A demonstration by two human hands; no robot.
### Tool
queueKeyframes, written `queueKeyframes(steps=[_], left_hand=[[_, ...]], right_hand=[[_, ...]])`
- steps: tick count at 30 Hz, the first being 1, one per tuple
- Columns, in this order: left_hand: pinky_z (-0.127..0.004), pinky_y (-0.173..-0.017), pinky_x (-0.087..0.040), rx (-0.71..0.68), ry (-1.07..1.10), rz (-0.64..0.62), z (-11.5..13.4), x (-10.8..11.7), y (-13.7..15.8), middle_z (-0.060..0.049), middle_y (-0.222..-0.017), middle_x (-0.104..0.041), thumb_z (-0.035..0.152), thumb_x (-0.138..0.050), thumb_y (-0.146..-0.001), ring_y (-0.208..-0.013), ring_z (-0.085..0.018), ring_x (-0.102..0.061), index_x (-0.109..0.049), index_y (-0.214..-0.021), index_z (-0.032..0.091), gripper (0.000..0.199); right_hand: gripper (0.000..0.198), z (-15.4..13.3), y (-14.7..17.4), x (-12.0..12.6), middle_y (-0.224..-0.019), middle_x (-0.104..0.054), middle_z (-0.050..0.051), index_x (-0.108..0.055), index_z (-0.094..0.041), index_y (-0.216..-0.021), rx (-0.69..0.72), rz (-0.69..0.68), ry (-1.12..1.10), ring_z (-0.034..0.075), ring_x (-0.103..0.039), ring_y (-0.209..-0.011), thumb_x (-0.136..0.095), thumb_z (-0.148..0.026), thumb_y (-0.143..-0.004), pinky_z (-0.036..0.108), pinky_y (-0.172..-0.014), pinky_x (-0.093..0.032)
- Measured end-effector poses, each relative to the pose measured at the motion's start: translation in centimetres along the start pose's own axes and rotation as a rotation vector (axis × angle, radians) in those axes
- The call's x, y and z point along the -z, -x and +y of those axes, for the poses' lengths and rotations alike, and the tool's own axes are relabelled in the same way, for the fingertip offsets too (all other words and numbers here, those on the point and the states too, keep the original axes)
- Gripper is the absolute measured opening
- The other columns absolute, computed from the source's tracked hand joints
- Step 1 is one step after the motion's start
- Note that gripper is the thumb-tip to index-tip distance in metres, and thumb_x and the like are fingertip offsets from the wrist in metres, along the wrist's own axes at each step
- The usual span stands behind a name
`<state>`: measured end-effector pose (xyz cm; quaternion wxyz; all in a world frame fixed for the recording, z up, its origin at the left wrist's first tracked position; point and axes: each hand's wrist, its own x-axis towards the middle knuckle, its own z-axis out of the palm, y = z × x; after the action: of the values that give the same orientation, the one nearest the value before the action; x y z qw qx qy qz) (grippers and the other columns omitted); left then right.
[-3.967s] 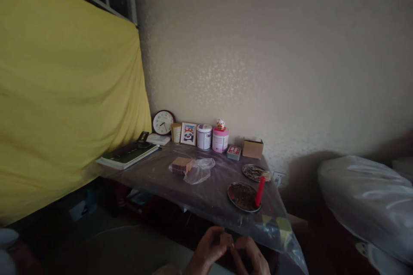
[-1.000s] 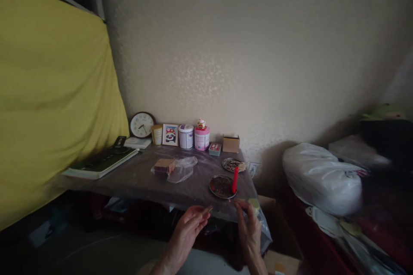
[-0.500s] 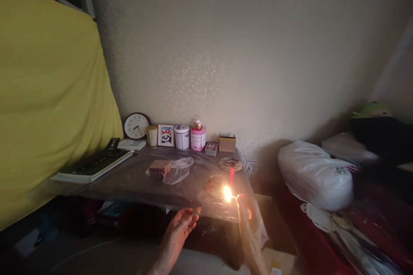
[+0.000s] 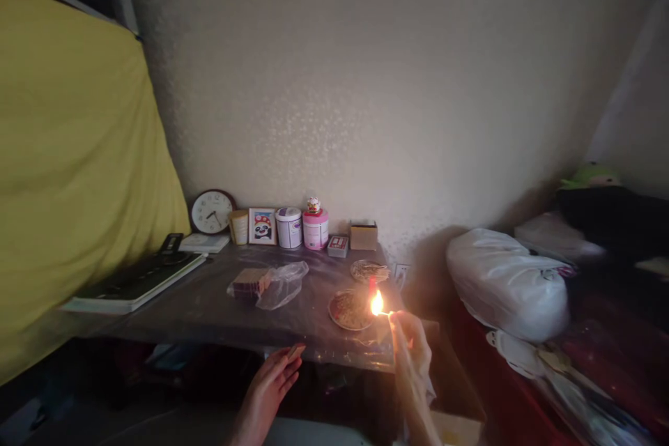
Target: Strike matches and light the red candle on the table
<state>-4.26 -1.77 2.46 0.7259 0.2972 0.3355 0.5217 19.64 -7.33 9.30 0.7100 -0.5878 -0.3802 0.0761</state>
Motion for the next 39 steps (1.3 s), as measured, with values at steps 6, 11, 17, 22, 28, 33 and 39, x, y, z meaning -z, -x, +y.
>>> queueKeyframes(steps=[6, 11, 17, 22, 28, 33, 39], left_hand=[[-0.043, -0.097, -0.039, -0.002, -0.01, -0.053, 0.0, -0.2, -0.4, -0.011, -0.109, -0.07, 0.036, -0.069, -0.067, -0.101, -0.027, -0.062, -0.069, -0.092, 0.02, 0.029], [-0.039, -0.093, -0.041, 0.002, -0.004, -0.066, -0.2, -0.5, -0.9, -0.009, -0.109, -0.07, 0.036, -0.067, -0.069, -0.1, -0.024, -0.063, -0.068, -0.091, 0.02, 0.027], [-0.038, -0.091, -0.042, 0.002, 0.042, -0.09, -0.4, -0.4, -1.4, -0.007, -0.106, -0.071, 0.034, -0.067, -0.07, -0.099, -0.023, -0.063, -0.068, -0.092, 0.022, 0.024], [-0.039, -0.092, -0.041, 0.004, 0.098, -0.103, -0.2, -0.7, -2.1, -0.007, -0.096, -0.074, 0.033, -0.07, -0.066, -0.095, -0.023, -0.065, -0.07, -0.088, 0.021, 0.024], [-0.041, -0.093, -0.041, 0.007, 0.156, -0.114, 0.3, -1.7, -3.6, -0.007, -0.096, -0.074, 0.03, -0.071, -0.066, -0.096, -0.025, -0.064, -0.071, -0.089, 0.021, 0.024], [-0.042, -0.095, -0.04, -0.007, 0.186, -0.183, 0.8, -2.9, -5.2, -0.007, -0.099, -0.073, 0.027, -0.065, -0.072, -0.098, -0.024, -0.063, -0.07, -0.094, 0.021, 0.023], [-0.041, -0.095, -0.04, 0.029, 0.25, -0.233, 0.3, -2.9, -7.2, -0.008, -0.098, -0.073, 0.026, -0.059, -0.077, -0.097, -0.023, -0.064, -0.07, -0.094, 0.022, 0.021]], right_hand=[[0.03, 0.2, -0.8, 0.0, -0.077, -0.058, 0.001, -0.06, -0.017, -0.078, 0.023, 0.014, -0.007, 0.016, -0.053, -0.07, -0.053, -0.046, -0.081, 0.024, -0.06, -0.044], [0.03, 0.4, -1.4, 0.0, -0.073, -0.057, 0.0, -0.061, -0.018, -0.08, -0.02, 0.026, -0.043, 0.014, -0.053, -0.066, -0.059, -0.048, -0.077, 0.023, -0.057, -0.042], [0.036, 1.6, -2.7, -0.5, -0.07, -0.058, -0.001, -0.062, -0.017, -0.077, -0.054, 0.075, -0.146, 0.013, -0.052, -0.062, -0.066, -0.051, -0.067, 0.023, -0.056, -0.042], [0.033, 1.1, -3.5, -0.8, -0.067, -0.06, -0.001, -0.063, -0.016, -0.073, -0.125, 0.071, -0.306, 0.013, -0.053, -0.064, -0.072, -0.046, -0.063, 0.023, -0.06, -0.043], [0.029, 0.5, -4.8, -1.3, -0.066, -0.064, -0.002, -0.064, -0.016, -0.072, -0.22, 0.088, -0.408, 0.012, -0.056, -0.06, -0.075, -0.041, -0.062, 0.021, -0.057, -0.044], [0.027, 1.1, -6.4, -1.9, -0.063, -0.063, -0.003, -0.065, -0.016, -0.071, -0.255, 0.08, -0.529, 0.01, -0.056, -0.059, -0.076, -0.039, -0.062, 0.02, -0.058, -0.046], [0.025, 1.2, -8.3, -2.7, -0.061, -0.063, -0.004, -0.064, -0.018, -0.067, -0.269, 0.049, -0.641, 0.009, -0.057, -0.056, -0.078, -0.037, -0.057, 0.02, -0.056, -0.048]])
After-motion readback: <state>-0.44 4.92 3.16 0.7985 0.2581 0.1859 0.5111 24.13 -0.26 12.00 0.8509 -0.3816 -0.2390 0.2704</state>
